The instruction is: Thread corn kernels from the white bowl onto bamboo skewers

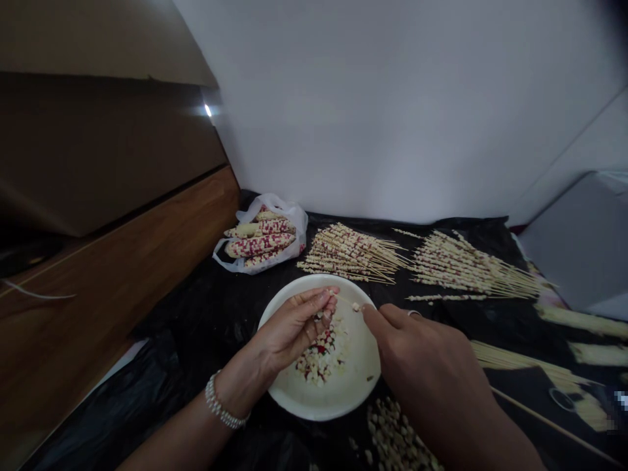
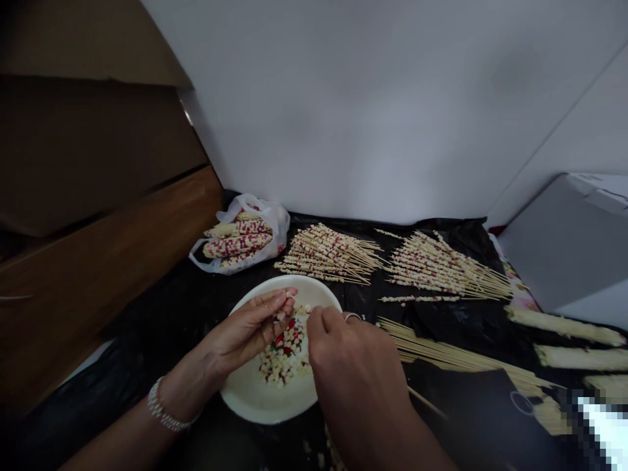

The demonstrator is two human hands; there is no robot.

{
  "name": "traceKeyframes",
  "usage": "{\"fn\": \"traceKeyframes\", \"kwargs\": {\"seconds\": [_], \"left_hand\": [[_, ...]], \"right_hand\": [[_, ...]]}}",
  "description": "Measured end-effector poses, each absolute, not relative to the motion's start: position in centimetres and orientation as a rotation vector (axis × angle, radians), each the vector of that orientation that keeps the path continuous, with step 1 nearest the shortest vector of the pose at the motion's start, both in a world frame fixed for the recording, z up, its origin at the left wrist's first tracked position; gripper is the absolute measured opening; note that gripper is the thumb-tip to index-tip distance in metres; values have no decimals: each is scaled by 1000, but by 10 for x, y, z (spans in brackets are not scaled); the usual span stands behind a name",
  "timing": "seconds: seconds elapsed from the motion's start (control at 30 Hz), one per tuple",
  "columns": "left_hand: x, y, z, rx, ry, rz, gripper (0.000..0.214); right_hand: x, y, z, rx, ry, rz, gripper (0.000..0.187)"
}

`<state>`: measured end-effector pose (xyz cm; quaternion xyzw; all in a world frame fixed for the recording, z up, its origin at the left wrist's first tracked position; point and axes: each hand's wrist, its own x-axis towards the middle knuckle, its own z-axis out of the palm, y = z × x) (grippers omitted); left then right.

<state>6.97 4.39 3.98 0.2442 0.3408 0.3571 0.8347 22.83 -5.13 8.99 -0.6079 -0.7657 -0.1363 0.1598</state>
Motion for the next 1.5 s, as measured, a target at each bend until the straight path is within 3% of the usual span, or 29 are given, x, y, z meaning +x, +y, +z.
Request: {"fn": "traceKeyframes", "kwargs": {"seconds": [0.53, 1.07, 1.5], "left_hand": [[75, 40, 41, 264, 710, 688, 10], [79, 39, 37, 523, 814, 885, 10], [73, 48, 41, 144, 691, 738, 13]], "right_hand": [[223, -45, 82, -1636, -2150, -531, 20], [217, -45, 78, -1663, -2116, -608, 17], [222, -51, 85, -1685, -2134, -540, 18]]}}
